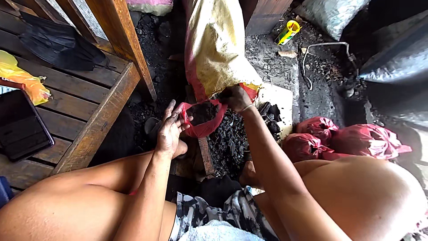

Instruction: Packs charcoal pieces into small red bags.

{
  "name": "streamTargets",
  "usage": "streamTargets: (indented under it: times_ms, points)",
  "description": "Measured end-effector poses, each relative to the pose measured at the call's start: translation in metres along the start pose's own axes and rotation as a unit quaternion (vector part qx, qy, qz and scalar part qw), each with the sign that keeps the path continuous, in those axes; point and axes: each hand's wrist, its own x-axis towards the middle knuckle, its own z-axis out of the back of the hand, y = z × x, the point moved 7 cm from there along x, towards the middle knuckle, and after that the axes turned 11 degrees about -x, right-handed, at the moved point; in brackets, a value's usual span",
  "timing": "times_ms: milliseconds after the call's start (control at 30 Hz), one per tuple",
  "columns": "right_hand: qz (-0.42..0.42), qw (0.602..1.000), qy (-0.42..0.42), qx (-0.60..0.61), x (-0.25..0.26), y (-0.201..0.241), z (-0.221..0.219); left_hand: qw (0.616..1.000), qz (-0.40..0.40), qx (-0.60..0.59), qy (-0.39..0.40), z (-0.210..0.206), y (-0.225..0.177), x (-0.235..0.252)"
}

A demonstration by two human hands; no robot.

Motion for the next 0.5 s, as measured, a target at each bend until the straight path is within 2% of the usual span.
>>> streamTargets:
  times_ms: [67, 167, 267, 400, 500]
  points:
    - [0.022, 0.999, -0.034, 0.028, 0.000, 0.010, 0.007, 1.000, -0.006, 0.012, -0.003, 0.000, -0.001, 0.001]
    - [0.023, 0.999, -0.027, 0.002, -0.001, 0.018, 0.003, 0.999, 0.004, 0.039, -0.025, 0.005, -0.001, 0.002]
    - [0.055, 0.995, -0.050, 0.065, 0.000, 0.021, -0.001, 0.998, 0.009, 0.056, -0.031, 0.008, 0.003, 0.001]
    - [0.094, 0.993, -0.034, 0.068, -0.001, 0.020, -0.006, 0.998, -0.011, 0.068, -0.013, 0.001, 0.000, -0.001]
    - [0.106, 0.988, -0.024, 0.112, 0.001, 0.008, -0.009, 0.996, -0.006, 0.068, -0.050, 0.012, 0.008, 0.001]
